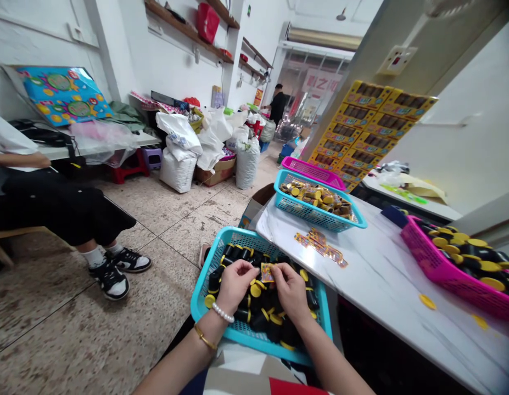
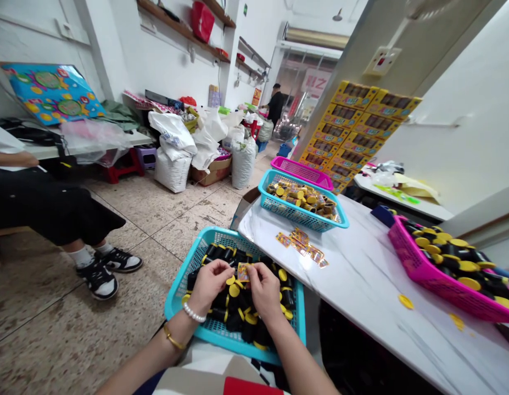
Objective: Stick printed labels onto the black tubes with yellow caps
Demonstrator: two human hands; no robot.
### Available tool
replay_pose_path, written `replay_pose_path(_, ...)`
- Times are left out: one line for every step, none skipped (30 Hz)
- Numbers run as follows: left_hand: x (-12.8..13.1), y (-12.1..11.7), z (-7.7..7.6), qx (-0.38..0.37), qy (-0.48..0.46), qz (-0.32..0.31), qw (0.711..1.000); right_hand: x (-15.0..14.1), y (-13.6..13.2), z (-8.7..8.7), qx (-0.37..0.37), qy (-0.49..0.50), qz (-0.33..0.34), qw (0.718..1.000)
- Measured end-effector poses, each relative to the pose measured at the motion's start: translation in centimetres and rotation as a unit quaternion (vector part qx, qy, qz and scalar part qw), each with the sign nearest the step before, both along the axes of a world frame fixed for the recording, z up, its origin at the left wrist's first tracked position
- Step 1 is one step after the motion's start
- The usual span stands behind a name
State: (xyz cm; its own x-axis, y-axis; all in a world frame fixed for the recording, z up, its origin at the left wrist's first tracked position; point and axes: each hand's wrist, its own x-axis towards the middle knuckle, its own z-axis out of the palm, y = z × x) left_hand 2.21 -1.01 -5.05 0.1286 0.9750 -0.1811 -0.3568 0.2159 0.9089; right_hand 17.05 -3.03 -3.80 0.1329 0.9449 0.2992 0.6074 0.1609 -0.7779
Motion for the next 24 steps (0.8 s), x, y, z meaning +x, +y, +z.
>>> replay_pose_path(0.0,-0.1,0.0,-0.004,-0.001,-0.004,1.000,0.0,-0.1,0.0,-0.001,0.007,0.000,1.000)
replay_pose_path(0.1,-0.2,0.1,-0.007,-0.004,-0.020,1.000,0.0,-0.1,0.0,0.001,0.012,-0.002,1.000)
replay_pose_path(0.2,-0.4,0.2,-0.008,-0.007,-0.043,0.999,0.0,-0.2,-0.1,0.005,0.015,-0.004,1.000)
replay_pose_path(0.3,-0.6,0.2,-0.005,-0.009,-0.066,0.998,-0.1,-0.2,-0.1,0.010,0.017,-0.004,1.000)
replay_pose_path(0.4,-0.7,0.3,0.001,-0.006,-0.081,0.997,-0.1,-0.2,-0.2,0.013,0.017,-0.004,1.000)
replay_pose_path(0.4,-0.8,0.3,0.011,0.002,-0.084,0.996,-0.1,-0.2,-0.2,0.014,0.017,-0.004,1.000)
replay_pose_path(0.4,-0.8,0.3,0.025,0.015,-0.073,0.997,-0.1,-0.2,-0.2,0.014,0.017,-0.005,1.000)
replay_pose_path(0.4,-0.8,0.3,0.037,0.031,-0.051,0.998,-0.1,-0.1,-0.3,0.012,0.018,-0.007,1.000)
replay_pose_path(0.3,-0.7,0.2,0.047,0.047,-0.026,0.997,-0.1,-0.1,-0.3,0.008,0.021,-0.009,1.000)
replay_pose_path(0.2,-0.5,0.1,0.055,0.060,-0.009,0.997,-0.1,0.0,-0.3,0.003,0.025,-0.010,1.000)
replay_pose_path(0.0,-0.4,0.0,0.060,0.069,0.002,0.996,0.0,0.1,-0.3,-0.003,0.030,-0.009,1.000)
replay_pose_path(-0.1,-0.2,0.0,0.062,0.074,0.007,0.995,0.0,0.1,-0.3,-0.009,0.034,-0.006,0.999)
replay_pose_path(-0.1,-0.1,0.0,0.064,0.076,0.012,0.995,0.0,0.1,-0.2,-0.012,0.036,-0.002,0.999)
replay_pose_path(-0.2,-0.1,0.1,0.068,0.080,0.020,0.994,0.0,0.0,-0.1,-0.012,0.037,0.001,0.999)
replay_pose_path(-0.2,-0.2,0.3,0.075,0.087,0.033,0.993,-0.1,0.0,0.0,-0.009,0.035,0.002,0.999)
replay_pose_path(-0.2,-0.3,0.5,0.083,0.097,0.049,0.991,-0.2,-0.1,0.1,-0.002,0.028,0.001,1.000)
replay_pose_path(-0.2,-0.4,0.7,0.092,0.109,0.063,0.988,-0.3,-0.3,0.2,0.006,0.018,-0.001,1.000)
replay_pose_path(-0.1,-0.6,0.7,0.100,0.122,0.075,0.985,-0.4,-0.3,0.2,0.015,0.006,-0.004,1.000)
replay_pose_path(0.1,-0.7,0.7,0.105,0.131,0.080,0.983,-0.5,-0.4,0.2,0.026,-0.007,-0.008,1.000)
replay_pose_path(0.3,-0.8,0.4,0.105,0.132,0.070,0.983,-0.6,-0.4,-0.1,0.038,-0.017,-0.009,0.999)
replay_pose_path(0.6,-0.7,0.0,0.104,0.132,0.065,0.984,-0.6,-0.3,-0.4,0.051,-0.023,-0.007,0.998)
replay_pose_path(0.9,-0.4,-0.5,0.100,0.134,0.057,0.984,-0.7,-0.1,-0.8,0.067,-0.023,-0.007,0.997)
replay_pose_path(1.2,-0.1,-1.1,0.094,0.128,0.045,0.986,-0.7,0.2,-1.3,0.081,-0.021,-0.010,0.996)
replay_pose_path(1.4,0.3,-1.7,0.085,0.109,0.059,0.989,-0.8,0.4,-1.8,0.096,-0.018,-0.023,0.995)
